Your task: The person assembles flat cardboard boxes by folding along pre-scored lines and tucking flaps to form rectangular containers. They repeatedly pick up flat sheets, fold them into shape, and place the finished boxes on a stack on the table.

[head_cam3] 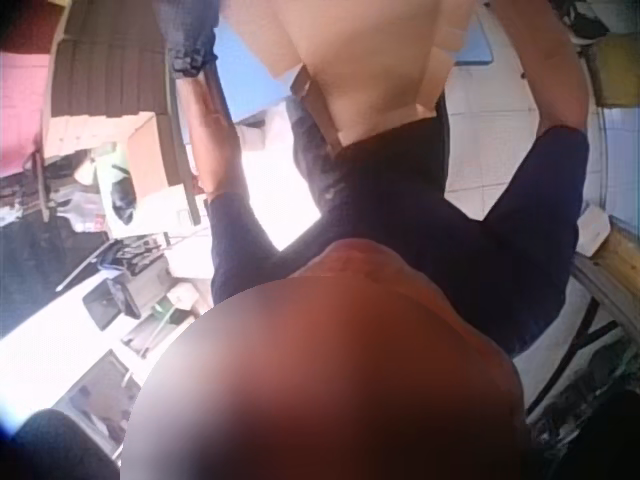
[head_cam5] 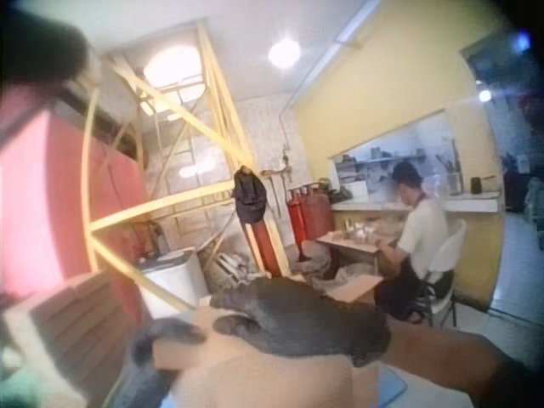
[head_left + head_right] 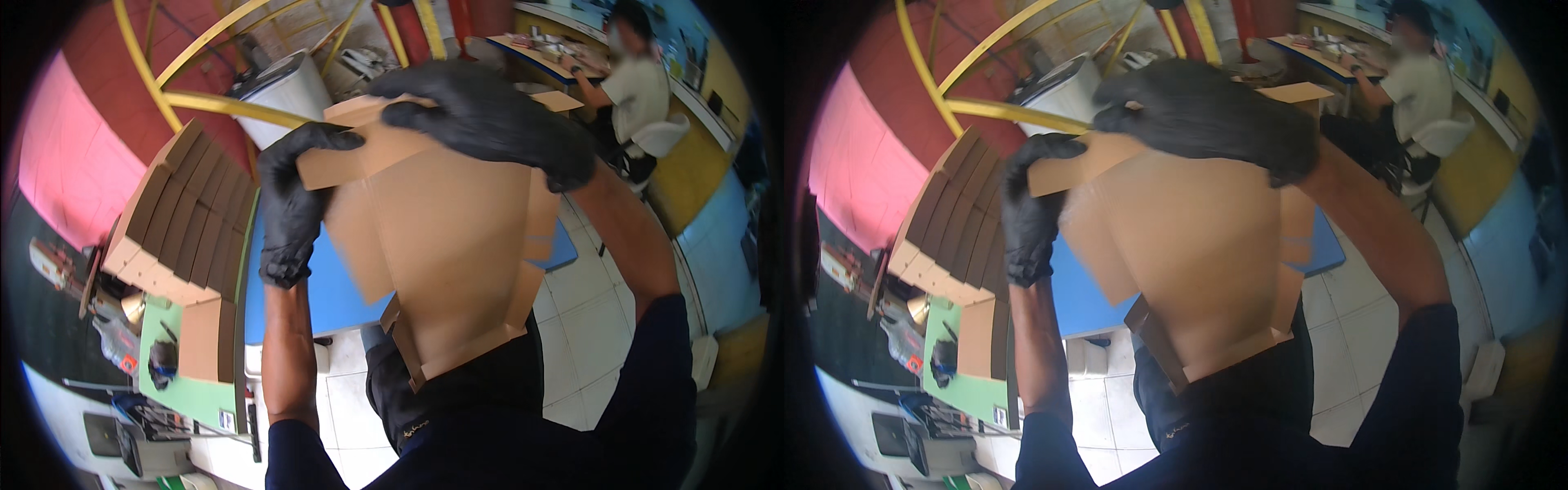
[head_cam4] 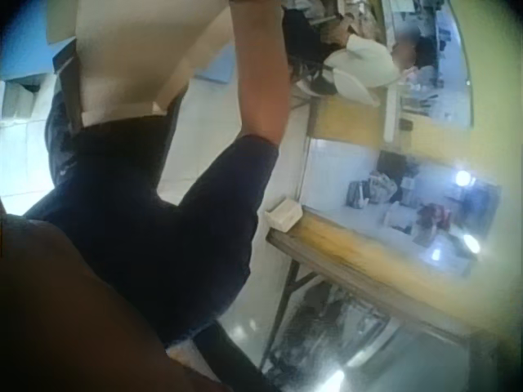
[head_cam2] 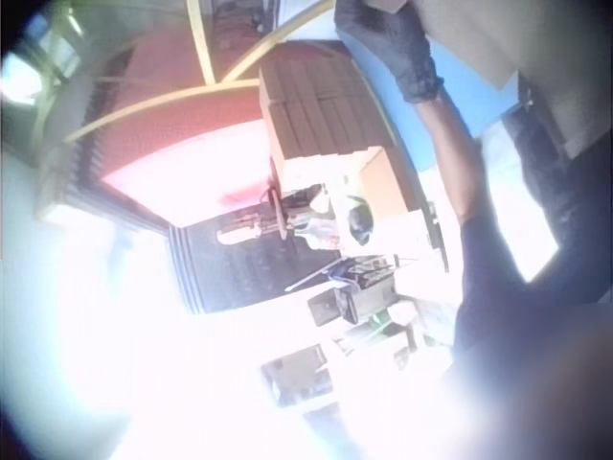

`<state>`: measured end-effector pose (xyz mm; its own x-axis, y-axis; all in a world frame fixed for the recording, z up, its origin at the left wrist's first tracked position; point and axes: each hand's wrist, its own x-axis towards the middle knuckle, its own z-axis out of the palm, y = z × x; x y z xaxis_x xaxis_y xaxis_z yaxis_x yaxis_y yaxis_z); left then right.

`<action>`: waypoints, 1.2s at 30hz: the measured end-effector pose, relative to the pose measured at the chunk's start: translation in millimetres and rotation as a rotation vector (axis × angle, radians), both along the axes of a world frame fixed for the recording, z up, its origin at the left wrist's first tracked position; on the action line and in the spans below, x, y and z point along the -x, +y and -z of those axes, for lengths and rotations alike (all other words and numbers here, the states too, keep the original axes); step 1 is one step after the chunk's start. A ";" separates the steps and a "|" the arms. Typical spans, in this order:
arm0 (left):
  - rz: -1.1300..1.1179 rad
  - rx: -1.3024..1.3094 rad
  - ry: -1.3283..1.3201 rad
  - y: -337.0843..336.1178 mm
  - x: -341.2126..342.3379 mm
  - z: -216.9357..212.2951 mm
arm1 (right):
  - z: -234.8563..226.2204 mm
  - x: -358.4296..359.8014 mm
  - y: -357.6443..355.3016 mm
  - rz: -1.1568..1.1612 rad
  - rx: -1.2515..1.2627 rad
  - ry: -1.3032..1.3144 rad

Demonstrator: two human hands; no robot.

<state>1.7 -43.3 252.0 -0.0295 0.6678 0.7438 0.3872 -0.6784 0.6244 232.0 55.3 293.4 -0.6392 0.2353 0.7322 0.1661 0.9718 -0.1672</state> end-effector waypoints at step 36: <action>-0.409 0.444 0.819 -43.9 5.5 -102.6 | -1.9 -39.8 -12.5 0.052 0.193 -0.151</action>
<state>-3.7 -87.1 354.6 0.0896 0.9415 0.3249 0.9591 -0.1695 0.2266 271.8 42.9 295.3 -0.7215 0.3967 0.5676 0.2524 0.9139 -0.3179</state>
